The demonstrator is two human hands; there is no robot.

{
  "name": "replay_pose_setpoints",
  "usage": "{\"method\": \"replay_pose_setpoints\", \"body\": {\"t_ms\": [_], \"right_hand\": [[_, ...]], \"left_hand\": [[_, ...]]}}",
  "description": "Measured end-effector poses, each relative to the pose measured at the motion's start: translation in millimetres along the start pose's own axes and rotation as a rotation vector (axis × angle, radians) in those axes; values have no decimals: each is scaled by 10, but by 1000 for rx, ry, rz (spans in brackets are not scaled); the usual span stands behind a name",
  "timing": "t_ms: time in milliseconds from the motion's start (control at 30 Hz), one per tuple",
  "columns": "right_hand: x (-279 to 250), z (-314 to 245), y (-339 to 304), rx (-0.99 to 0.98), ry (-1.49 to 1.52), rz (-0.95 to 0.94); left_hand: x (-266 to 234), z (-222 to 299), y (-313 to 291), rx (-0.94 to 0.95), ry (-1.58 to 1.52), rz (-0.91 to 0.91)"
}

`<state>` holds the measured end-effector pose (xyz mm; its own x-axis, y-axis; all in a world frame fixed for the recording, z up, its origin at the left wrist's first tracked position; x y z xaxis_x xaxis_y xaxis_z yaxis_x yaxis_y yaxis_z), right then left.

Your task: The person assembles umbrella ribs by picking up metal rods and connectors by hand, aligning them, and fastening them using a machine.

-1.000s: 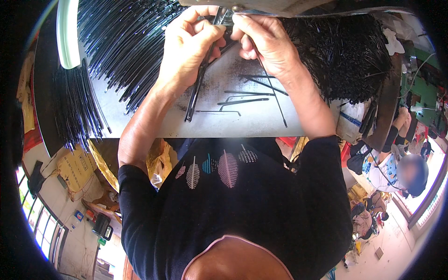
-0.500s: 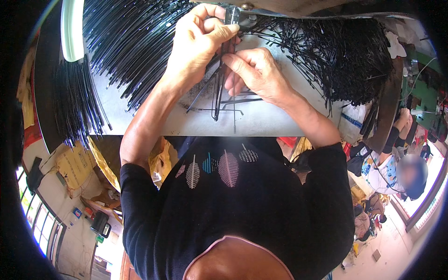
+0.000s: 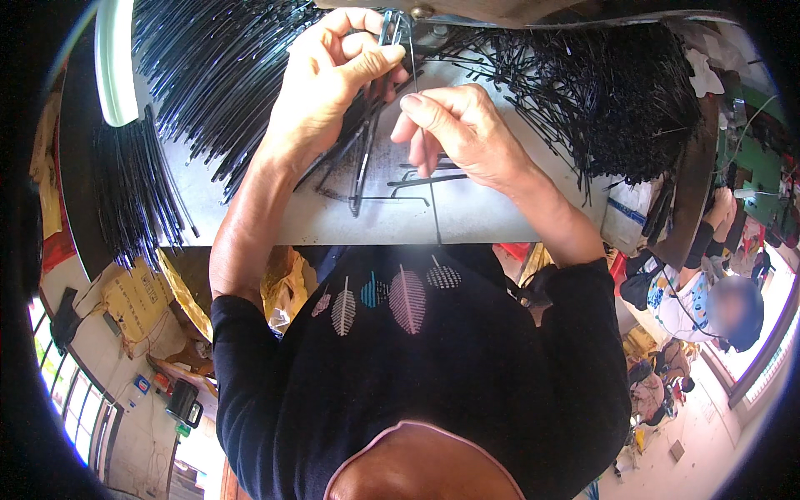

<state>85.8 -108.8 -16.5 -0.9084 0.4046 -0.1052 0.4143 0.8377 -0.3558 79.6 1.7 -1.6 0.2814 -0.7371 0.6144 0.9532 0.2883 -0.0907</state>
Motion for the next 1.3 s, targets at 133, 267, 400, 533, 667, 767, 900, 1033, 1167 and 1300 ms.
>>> {"method": "replay_pose_setpoints", "body": {"t_ms": [133,267,400,533,667,767,900,1033,1167,1300], "right_hand": [[-12,-45,41,-21,13,23],[-49,7,89,10,93,18],[-48,60,105,17,93,6],[-68,67,107,10,59,33],[-106,-10,113,-6,1,52],[-100,5,147,-4,54,42],[-113,51,143,-9,52,64],[-14,47,90,53,247,-18],[40,76,50,111,369,-106],[-803,-127,-271,-75,-261,344]], "left_hand": [[82,112,12,-65,70,76],[64,63,93,-101,139,33],[62,37,67,-25,53,132],[67,95,12,40,141,184],[78,172,3,98,197,190],[72,73,37,-14,69,200],[100,189,27,73,201,204],[21,-27,6,-36,-102,342],[62,-42,72,-196,81,165],[65,-22,89,-254,4,166]]}}
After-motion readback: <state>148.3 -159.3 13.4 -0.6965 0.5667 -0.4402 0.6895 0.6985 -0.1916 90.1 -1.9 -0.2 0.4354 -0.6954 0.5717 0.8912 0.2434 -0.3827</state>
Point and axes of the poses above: each hand's wrist, its own y-axis towards the middle knuckle, its own x-axis out of the palm, z = x × y, the point moved 10 cm from there along y, towards the middle knuckle, and after that the axes turned 12 degrees about -y, right-handed, at the moved point
